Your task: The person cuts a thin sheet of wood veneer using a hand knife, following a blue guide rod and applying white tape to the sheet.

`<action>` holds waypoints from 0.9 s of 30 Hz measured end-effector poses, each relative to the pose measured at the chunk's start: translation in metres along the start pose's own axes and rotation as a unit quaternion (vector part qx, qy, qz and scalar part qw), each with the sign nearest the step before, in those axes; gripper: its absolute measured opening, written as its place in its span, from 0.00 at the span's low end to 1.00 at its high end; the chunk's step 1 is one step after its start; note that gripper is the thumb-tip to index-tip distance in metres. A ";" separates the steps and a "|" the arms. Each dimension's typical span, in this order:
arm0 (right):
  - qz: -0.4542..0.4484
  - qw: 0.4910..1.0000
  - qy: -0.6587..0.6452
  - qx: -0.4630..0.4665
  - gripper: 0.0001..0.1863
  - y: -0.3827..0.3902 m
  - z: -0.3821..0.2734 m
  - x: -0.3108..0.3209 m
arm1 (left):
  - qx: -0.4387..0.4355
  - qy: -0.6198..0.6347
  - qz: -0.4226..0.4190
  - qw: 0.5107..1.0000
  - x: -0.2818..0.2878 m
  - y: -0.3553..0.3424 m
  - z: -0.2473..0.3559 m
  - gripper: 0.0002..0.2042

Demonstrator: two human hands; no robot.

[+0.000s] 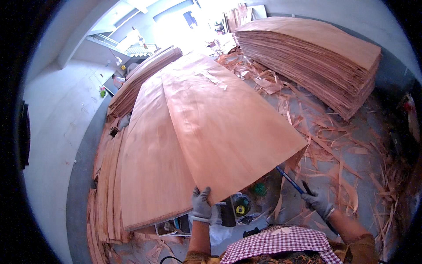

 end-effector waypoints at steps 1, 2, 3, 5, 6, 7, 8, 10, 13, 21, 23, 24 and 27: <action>-0.009 1.000 0.007 0.027 0.19 -0.012 -0.011 -0.007 | 0.012 -0.002 0.006 1.000 0.002 0.005 -0.017 0.17; -0.017 0.998 0.014 0.055 0.23 -0.023 -0.031 -0.018 | 0.028 -0.014 0.010 0.999 0.000 0.010 -0.029 0.17; -0.021 0.996 0.010 0.090 0.26 -0.031 -0.055 -0.028 | 0.042 -0.025 0.014 0.999 -0.005 0.015 -0.038 0.17; -0.031 0.988 0.001 0.149 0.29 -0.050 -0.102 -0.042 | 0.062 -0.041 0.019 0.997 -0.025 0.023 -0.046 0.17; -0.035 0.984 -0.003 0.174 0.29 -0.066 -0.118 -0.040 | 0.067 -0.044 0.019 0.997 -0.041 0.026 -0.046 0.18; -0.044 0.984 0.012 0.169 0.28 -0.081 -0.125 -0.030 | 0.070 -0.048 0.015 0.996 -0.058 0.027 -0.047 0.18; -0.054 0.985 0.026 0.163 0.27 -0.099 -0.129 -0.021 | 0.073 -0.036 0.012 0.997 -0.073 0.026 -0.054 0.18; -0.059 0.986 0.019 0.155 0.23 -0.120 -0.134 0.004 | 0.070 -0.033 -0.005 0.997 -0.105 0.027 -0.072 0.18; -0.127 0.981 -0.105 0.106 0.22 -0.101 -0.155 0.031 | 0.099 -0.037 -0.047 0.993 -0.150 0.042 -0.109 0.18; -0.127 0.967 -0.198 0.097 0.19 -0.070 -0.243 0.217 | 0.231 0.062 -0.172 0.956 -0.428 0.082 -0.155 0.15; -0.121 0.965 -0.209 0.101 0.19 -0.072 -0.265 0.261 | 0.198 0.019 -0.165 0.966 -0.469 0.069 -0.188 0.16; -0.086 0.969 -0.207 0.100 0.18 -0.070 -0.282 0.281 | 0.191 0.001 -0.171 0.967 -0.497 0.063 -0.192 0.16; -0.050 0.970 -0.191 0.145 0.18 -0.080 -0.315 0.346 | 0.172 -0.031 -0.191 0.966 -0.578 0.043 -0.194 0.15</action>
Point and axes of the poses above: each hand's wrist, its own y-axis away from the middle knuckle, its own x-axis out of the back of the hand, z = x × y, the point moved 7 cm from there along -y, towards the middle knuckle, and after that the axes turned 13 degrees about -y, right-handed, at the moved point
